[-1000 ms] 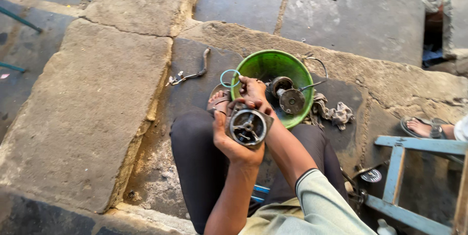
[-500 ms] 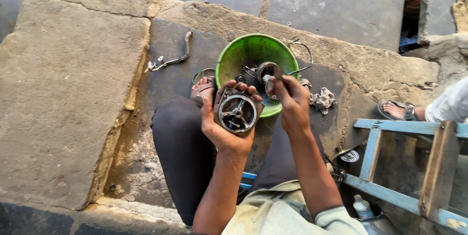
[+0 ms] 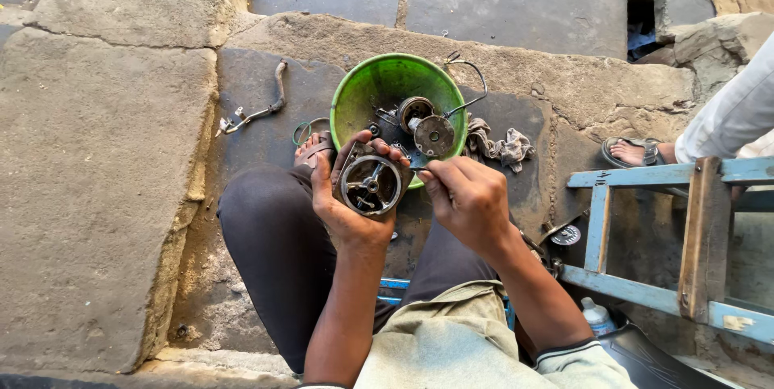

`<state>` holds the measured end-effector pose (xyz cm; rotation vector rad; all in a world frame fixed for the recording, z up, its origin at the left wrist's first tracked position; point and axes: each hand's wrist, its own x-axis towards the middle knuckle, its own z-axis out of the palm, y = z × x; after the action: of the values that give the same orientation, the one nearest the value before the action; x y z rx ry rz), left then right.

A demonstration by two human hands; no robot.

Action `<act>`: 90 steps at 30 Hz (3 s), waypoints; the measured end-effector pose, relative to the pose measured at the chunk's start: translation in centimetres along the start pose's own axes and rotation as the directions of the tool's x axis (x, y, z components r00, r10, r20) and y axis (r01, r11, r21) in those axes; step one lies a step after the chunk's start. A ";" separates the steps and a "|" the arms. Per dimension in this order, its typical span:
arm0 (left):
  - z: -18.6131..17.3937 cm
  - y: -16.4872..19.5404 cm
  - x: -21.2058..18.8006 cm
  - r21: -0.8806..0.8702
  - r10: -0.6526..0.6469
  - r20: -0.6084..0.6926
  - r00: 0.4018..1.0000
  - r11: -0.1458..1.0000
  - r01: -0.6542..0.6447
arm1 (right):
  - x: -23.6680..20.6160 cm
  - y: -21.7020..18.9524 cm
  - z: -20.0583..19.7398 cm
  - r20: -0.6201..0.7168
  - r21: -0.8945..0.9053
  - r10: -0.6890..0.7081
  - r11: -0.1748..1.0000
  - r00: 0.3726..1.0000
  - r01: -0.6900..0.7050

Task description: The person sits on the ground and uses a small metal tool to scrape and clean the interior of a cylindrical engine component. They handle a flexible exhaust pipe and a small metal bracket, placing them aside, then continue scraping the cylinder's inner surface.

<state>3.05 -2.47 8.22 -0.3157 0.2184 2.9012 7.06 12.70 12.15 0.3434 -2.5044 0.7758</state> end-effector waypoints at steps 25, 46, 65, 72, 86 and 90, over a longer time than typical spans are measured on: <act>-1.1 -0.5 0.6 0.007 0.017 0.045 0.999 1.000 -0.018 | -0.6 -1.3 0.0 -0.024 -0.066 0.022 0.998 0.999 -0.024; -1.2 -0.3 0.7 -0.016 -0.017 0.019 1.000 1.000 0.017 | -0.2 -1.9 -0.2 0.009 -0.101 -0.058 0.993 0.998 0.059; -0.4 0.9 0.7 0.037 -0.210 -0.046 0.977 0.977 0.212 | 1.3 -0.6 -2.1 0.139 -0.117 -0.253 0.956 0.958 0.269; -0.5 0.9 0.7 0.084 -0.271 -0.038 0.962 0.958 0.274 | 1.7 -0.1 -2.2 0.135 -0.149 -0.238 0.955 0.962 0.257; -0.9 0.9 1.0 0.080 -0.352 -0.072 0.933 0.931 0.357 | 1.1 0.3 -2.5 0.173 -0.131 -0.294 0.939 0.940 0.318; -1.0 1.1 1.1 0.131 -0.389 -0.042 0.920 0.911 0.391 | 1.2 0.6 -2.7 0.165 -0.135 -0.307 0.934 0.937 0.330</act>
<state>1.92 -3.45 7.10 -0.3168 0.3157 2.4744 6.86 14.65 14.48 0.7490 -2.5279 0.4289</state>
